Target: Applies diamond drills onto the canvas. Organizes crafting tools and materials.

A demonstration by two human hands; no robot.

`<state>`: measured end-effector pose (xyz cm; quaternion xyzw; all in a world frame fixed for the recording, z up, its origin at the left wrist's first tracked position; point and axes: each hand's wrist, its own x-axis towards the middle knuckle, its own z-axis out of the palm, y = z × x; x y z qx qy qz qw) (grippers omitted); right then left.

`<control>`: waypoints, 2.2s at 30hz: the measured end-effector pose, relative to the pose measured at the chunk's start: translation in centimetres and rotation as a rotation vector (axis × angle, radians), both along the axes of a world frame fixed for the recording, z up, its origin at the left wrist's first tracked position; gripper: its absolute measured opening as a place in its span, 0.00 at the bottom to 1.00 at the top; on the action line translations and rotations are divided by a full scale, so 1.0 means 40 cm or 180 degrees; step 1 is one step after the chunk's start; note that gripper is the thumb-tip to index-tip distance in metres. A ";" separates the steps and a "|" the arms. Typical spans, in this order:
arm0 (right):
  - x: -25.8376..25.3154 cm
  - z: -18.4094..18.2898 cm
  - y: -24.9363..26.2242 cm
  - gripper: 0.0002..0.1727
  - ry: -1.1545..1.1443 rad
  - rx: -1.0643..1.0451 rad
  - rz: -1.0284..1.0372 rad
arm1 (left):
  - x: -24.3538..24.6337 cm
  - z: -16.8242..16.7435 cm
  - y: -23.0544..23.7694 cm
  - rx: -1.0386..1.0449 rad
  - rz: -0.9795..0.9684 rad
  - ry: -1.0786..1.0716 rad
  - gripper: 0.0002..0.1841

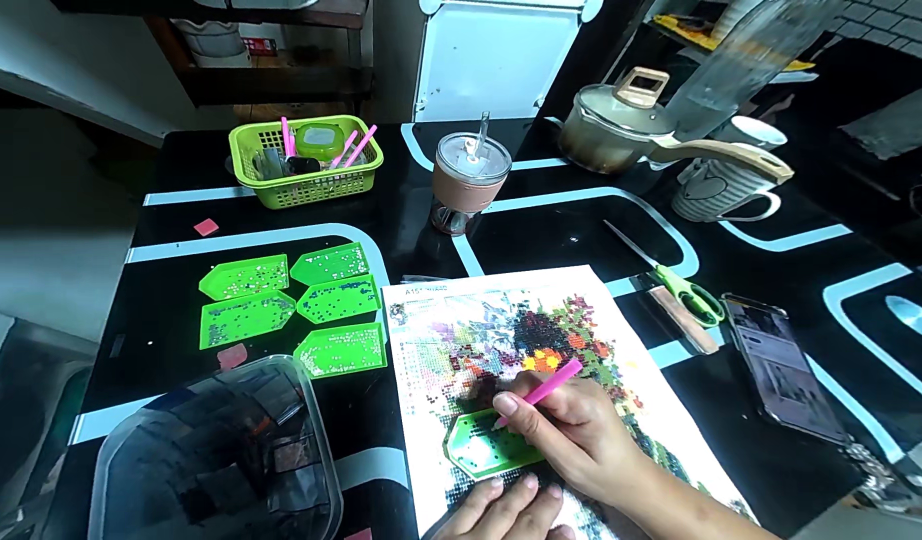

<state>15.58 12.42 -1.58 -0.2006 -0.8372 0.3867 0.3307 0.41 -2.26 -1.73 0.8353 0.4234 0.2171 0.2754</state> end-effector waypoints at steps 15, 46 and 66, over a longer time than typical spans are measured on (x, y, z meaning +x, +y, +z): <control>0.000 -0.003 0.002 0.19 0.0084 -0.0083 -0.0005 | 0.000 0.001 0.000 -0.0029 0.0007 -0.0044 0.26; -0.025 -0.014 0.032 0.15 -0.0020 -0.0076 -0.0761 | -0.001 0.005 0.001 -0.0051 -0.0050 0.0039 0.26; -0.003 -0.013 0.002 0.16 0.0236 -0.0277 -0.0278 | -0.001 0.000 0.000 -0.0011 -0.0013 -0.0004 0.26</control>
